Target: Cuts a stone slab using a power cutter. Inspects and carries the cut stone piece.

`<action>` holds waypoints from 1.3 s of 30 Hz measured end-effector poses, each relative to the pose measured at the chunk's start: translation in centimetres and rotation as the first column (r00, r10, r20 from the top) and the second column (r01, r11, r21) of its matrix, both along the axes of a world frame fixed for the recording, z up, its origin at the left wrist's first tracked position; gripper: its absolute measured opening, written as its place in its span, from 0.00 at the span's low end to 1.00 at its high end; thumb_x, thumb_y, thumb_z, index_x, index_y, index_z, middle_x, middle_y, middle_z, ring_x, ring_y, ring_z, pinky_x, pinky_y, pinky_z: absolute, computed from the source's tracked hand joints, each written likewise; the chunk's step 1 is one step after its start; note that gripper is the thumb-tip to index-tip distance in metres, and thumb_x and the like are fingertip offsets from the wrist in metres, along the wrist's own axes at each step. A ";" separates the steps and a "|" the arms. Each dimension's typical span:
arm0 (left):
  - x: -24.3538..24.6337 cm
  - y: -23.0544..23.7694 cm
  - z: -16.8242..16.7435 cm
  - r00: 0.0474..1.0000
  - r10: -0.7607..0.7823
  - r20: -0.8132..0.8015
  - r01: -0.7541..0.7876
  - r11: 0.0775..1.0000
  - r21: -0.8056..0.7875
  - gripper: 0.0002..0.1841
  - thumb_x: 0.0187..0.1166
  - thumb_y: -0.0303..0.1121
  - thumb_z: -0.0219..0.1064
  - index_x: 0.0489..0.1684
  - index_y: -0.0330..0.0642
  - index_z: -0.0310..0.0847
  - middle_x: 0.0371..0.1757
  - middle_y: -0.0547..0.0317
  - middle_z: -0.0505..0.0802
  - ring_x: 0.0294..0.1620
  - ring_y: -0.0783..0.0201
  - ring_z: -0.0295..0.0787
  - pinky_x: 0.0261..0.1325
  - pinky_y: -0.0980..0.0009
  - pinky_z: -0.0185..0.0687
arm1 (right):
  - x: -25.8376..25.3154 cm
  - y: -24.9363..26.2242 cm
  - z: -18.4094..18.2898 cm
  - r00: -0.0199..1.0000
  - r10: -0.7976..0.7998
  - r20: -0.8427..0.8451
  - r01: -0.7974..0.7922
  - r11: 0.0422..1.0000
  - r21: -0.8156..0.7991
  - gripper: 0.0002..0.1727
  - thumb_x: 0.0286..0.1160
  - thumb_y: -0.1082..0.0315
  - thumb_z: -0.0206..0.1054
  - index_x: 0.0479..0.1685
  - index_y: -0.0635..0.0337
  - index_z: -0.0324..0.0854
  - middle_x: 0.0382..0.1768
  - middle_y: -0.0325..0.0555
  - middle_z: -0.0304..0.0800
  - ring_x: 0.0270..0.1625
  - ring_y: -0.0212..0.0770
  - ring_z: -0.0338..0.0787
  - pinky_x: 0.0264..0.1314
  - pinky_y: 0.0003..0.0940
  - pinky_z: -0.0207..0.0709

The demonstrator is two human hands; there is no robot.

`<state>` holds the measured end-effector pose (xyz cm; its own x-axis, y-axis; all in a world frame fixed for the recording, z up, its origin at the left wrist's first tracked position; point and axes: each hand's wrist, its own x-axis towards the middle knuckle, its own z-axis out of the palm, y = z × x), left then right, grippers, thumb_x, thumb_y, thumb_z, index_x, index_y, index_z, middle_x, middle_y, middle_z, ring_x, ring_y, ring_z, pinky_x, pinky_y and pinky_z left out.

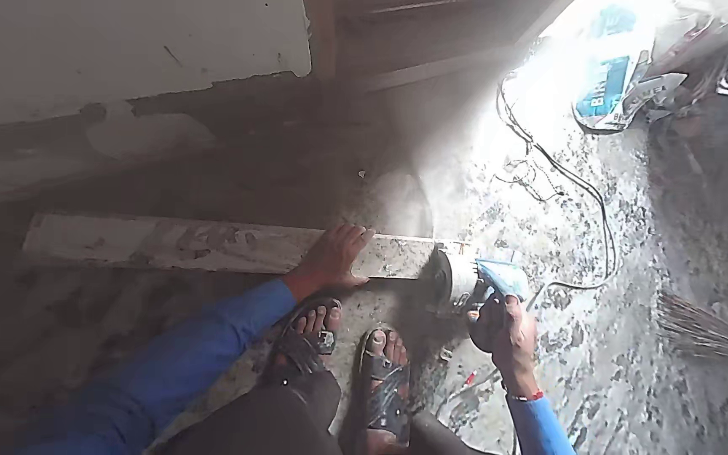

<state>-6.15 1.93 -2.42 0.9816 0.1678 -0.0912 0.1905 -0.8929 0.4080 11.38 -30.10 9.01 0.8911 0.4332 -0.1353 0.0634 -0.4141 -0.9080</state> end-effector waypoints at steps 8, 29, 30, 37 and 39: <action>0.3 0.0 0.5 1.000 -0.005 0.013 0.005 1.000 0.010 0.56 0.54 0.75 0.69 0.84 0.47 0.70 0.71 0.47 0.86 0.73 0.47 0.81 0.76 0.48 0.72 | 1.7 1.6 -0.7 0.999 0.017 0.038 -0.016 1.000 -0.004 0.40 0.85 0.29 0.43 0.41 0.58 0.84 0.20 0.33 0.82 0.20 0.30 0.82 0.25 0.32 0.82; 0.3 0.0 0.4 1.000 0.014 0.010 -0.014 1.000 -0.002 0.56 0.53 0.76 0.69 0.85 0.48 0.69 0.73 0.49 0.85 0.76 0.47 0.80 0.78 0.47 0.71 | 4.9 4.7 -1.6 0.989 0.054 0.137 -0.053 0.998 -0.016 0.40 0.86 0.32 0.42 0.37 0.61 0.84 0.21 0.33 0.83 0.24 0.29 0.84 0.29 0.32 0.84; 0.3 0.0 0.4 1.000 0.015 0.004 -0.015 1.000 -0.006 0.56 0.53 0.76 0.69 0.85 0.48 0.69 0.74 0.49 0.85 0.76 0.47 0.79 0.78 0.47 0.71 | 5.0 5.0 -1.5 0.989 0.054 0.136 -0.052 0.998 -0.019 0.39 0.87 0.34 0.42 0.37 0.61 0.84 0.21 0.33 0.83 0.24 0.29 0.84 0.29 0.32 0.85; 0.2 -0.1 0.3 1.000 0.018 0.019 -0.018 1.000 0.001 0.57 0.52 0.77 0.69 0.85 0.48 0.69 0.74 0.48 0.85 0.75 0.48 0.80 0.78 0.47 0.71 | 4.1 4.1 -0.9 0.995 0.045 0.089 -0.046 0.999 0.014 0.40 0.85 0.30 0.45 0.39 0.60 0.85 0.23 0.35 0.86 0.26 0.30 0.87 0.31 0.33 0.87; 0.4 0.0 0.2 0.999 0.019 0.027 -0.019 1.000 0.003 0.57 0.53 0.77 0.68 0.85 0.47 0.69 0.73 0.48 0.85 0.76 0.47 0.80 0.78 0.47 0.71 | 3.7 3.8 -0.9 0.997 0.045 0.070 -0.050 0.997 0.060 0.40 0.83 0.29 0.46 0.40 0.60 0.85 0.22 0.35 0.85 0.24 0.31 0.86 0.29 0.33 0.86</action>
